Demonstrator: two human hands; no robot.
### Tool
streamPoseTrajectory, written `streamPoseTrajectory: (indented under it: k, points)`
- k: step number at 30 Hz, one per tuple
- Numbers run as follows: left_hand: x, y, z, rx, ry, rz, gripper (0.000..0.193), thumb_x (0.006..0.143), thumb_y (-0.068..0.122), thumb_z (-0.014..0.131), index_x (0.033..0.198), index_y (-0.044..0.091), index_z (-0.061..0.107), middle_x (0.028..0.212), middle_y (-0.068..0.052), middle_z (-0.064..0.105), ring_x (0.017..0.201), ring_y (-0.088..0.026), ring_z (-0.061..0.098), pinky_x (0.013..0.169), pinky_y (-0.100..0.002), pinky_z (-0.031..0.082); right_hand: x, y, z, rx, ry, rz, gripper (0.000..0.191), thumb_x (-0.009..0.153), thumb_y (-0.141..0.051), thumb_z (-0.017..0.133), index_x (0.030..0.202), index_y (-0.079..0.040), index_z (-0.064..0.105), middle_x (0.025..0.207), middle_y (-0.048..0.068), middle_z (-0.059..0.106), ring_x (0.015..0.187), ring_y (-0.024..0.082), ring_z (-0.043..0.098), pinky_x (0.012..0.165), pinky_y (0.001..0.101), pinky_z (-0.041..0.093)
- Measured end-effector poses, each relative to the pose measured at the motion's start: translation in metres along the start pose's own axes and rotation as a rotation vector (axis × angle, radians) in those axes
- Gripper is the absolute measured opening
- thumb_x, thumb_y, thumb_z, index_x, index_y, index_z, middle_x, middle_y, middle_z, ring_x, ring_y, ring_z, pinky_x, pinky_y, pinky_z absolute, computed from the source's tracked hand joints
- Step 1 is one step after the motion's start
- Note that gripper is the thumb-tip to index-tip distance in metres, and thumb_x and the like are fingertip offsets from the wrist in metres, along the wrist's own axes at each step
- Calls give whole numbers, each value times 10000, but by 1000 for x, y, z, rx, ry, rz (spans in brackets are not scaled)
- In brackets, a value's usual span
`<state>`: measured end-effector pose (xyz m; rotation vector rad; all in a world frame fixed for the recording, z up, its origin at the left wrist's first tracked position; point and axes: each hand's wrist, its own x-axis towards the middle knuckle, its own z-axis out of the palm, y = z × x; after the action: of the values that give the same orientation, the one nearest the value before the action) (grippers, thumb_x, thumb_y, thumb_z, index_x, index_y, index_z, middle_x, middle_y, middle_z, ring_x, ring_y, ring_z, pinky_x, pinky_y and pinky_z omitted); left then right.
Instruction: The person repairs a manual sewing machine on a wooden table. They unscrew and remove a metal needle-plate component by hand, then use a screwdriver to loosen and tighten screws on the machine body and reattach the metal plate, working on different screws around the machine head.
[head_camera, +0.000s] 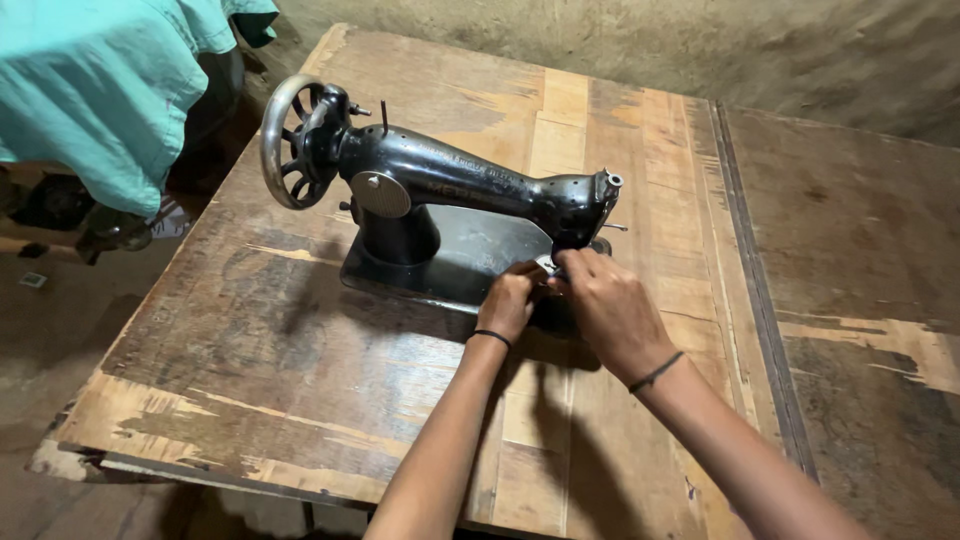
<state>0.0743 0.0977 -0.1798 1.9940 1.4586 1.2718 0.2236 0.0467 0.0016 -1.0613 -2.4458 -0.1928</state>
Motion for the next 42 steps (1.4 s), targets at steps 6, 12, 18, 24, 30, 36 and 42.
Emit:
streamPoseTrajectory:
  k: [6, 12, 18, 24, 30, 36, 42]
  points:
    - [2, 3, -3, -10, -7, -49, 248, 889, 80, 691, 1132, 108, 731, 1203, -147, 701, 1093, -366, 671, 937, -423, 536, 27, 1, -13, -70, -139, 46, 288, 958, -264, 649, 1045, -6, 555, 809, 160, 668, 769, 358, 699, 619, 454, 560]
    - [2, 1, -1, -3, 2, -54, 305, 858, 31, 654, 1141, 108, 737, 1206, -151, 692, 1063, -373, 670, 895, -425, 546, 39, 11, -24, -150, -163, 33, 359, 993, -398, 642, 887, -56, 612, 783, 158, 674, 722, 365, 702, 608, 472, 562]
    - [4, -14, 6, -82, 33, -31, 170, 903, 99, 684, 1060, 95, 747, 1115, -143, 723, 1014, -350, 694, 876, -413, 552, 45, 24, -18, 70, -88, -9, 394, 940, -398, 692, 1003, -13, 638, 825, 193, 676, 741, 407, 681, 613, 492, 544]
    - [1, -11, 4, -235, 48, -121, 152, 947, 145, 605, 986, 109, 748, 1001, -128, 744, 934, -300, 729, 803, -379, 556, 8, 32, -8, -21, -32, -77, 287, 904, -302, 715, 938, -32, 622, 900, 150, 668, 838, 325, 691, 654, 447, 571]
    - [3, 3, -5, -282, 11, -325, 241, 966, 298, 571, 1023, 133, 738, 952, -140, 743, 911, -325, 718, 783, -423, 532, 0, 46, 9, -117, 21, -84, 205, 929, -233, 727, 896, -66, 613, 815, 100, 675, 784, 270, 707, 577, 409, 544]
    - [1, -7, -3, -191, 29, -237, 207, 976, 265, 601, 1064, 129, 730, 960, -152, 740, 932, -354, 706, 778, -443, 528, -2, 35, 19, 11, 168, 66, 216, 899, -240, 756, 842, -100, 603, 756, 56, 697, 662, 255, 700, 512, 392, 502]
    - [3, -30, 16, -115, 89, -40, 167, 949, 99, 627, 1103, 111, 688, 981, -140, 748, 940, -351, 717, 800, -441, 555, 3, 29, 13, -89, 154, 203, 341, 850, -307, 846, 1061, -127, 648, 989, 89, 708, 935, 275, 686, 760, 436, 535]
